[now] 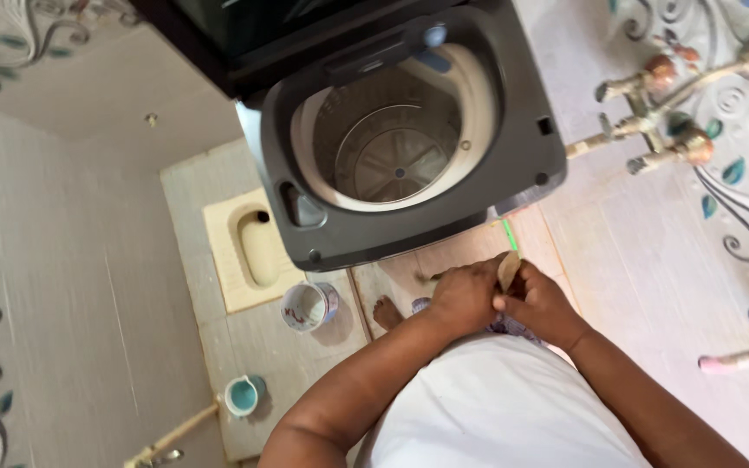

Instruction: The person cleans the interior and exterior of a top-loading washing machine using a cloth. They wipe the detergent dispenser, the rim, the control panel, and the inner drum of the machine.

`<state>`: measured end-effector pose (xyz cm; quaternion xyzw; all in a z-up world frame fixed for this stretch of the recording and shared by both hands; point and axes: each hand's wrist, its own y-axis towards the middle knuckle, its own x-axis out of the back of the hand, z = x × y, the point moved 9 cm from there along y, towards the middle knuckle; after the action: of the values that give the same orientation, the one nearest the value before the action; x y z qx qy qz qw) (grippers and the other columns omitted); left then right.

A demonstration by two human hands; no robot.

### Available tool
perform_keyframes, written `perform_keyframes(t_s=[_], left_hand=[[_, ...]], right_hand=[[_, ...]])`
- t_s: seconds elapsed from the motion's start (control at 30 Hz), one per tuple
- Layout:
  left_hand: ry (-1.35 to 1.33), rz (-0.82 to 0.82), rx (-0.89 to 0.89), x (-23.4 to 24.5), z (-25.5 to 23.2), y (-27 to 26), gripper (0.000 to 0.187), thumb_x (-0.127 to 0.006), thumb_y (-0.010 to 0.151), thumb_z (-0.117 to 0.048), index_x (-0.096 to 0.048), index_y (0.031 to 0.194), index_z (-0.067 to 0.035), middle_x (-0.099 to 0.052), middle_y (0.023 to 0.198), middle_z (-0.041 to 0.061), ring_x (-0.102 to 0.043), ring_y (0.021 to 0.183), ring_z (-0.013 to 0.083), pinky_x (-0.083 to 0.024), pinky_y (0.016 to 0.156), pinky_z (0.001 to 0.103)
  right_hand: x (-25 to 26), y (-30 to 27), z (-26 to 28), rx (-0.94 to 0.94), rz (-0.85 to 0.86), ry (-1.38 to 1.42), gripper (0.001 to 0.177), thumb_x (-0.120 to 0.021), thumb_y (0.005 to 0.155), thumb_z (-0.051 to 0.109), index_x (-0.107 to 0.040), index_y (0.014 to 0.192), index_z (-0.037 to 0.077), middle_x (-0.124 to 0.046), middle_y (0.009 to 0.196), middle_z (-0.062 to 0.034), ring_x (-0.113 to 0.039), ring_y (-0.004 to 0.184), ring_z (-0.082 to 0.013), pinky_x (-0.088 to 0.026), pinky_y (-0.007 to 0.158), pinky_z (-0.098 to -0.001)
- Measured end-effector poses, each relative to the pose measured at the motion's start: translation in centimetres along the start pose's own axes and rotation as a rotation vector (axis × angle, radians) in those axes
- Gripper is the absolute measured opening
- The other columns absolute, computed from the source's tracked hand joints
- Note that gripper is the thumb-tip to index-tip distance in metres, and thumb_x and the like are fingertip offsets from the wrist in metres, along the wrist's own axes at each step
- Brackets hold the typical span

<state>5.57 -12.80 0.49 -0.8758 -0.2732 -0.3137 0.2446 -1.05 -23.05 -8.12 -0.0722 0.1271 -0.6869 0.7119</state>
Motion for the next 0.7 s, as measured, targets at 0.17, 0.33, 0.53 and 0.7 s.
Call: perform_keyframes(t_s=[0.17,0.33,0.53,0.7], left_hand=[[-0.02,-0.051,-0.305,-0.1,-5.1,0.6,0.06,-0.067,0.086,-0.015,-0.053,0.143,-0.001,-0.074,0.11,0.021,-0.073,0.098,0.0371,-0.049,0.097,0.054],[-0.09,-0.105,-0.352,2.1,-2.4,0.5,0.042,-0.071,0.086,-0.015,-0.062,0.126,-0.007,-0.073,0.122,0.016,-0.072,0.102,0.036,-0.056,0.092,0.045],[0.16,-0.608,-0.243,13.9,6.4,0.4,0.034,-0.072,0.091,-0.015,-0.064,0.122,-0.006,-0.07,0.113,0.011,-0.066,0.108,0.0354,-0.049,0.096,0.047],[0.339,-0.755,-0.18,17.7,9.9,-0.5,0.036,-0.071,0.093,-0.021,-0.062,0.123,-0.005,-0.067,0.123,0.014,-0.061,0.117,0.0368,-0.045,0.104,0.05]], right_hand=[[4.1,-2.7,-4.5,-0.166,-0.254,0.369,0.027,-0.058,0.103,0.027,-0.063,0.116,0.004,-0.07,0.101,-0.0033,-0.064,0.091,-0.0157,-0.053,0.084,-0.0354],[7.3,-4.0,-4.1,-0.007,-0.505,0.457,0.028,-0.056,0.108,0.029,-0.066,0.114,0.003,-0.071,0.105,-0.0043,-0.061,0.094,-0.0148,-0.049,0.09,-0.033],[11.4,-1.5,5.8,0.237,-0.729,-0.354,0.025,-0.063,0.112,0.027,-0.069,0.109,0.003,-0.065,0.094,-0.0122,-0.059,0.087,-0.0236,-0.05,0.082,-0.0415],[5.7,6.6,12.8,0.462,-0.522,-1.096,0.015,-0.072,0.095,0.028,-0.075,0.094,0.013,-0.067,0.09,-0.0088,-0.066,0.092,-0.0301,-0.054,0.084,-0.0444]])
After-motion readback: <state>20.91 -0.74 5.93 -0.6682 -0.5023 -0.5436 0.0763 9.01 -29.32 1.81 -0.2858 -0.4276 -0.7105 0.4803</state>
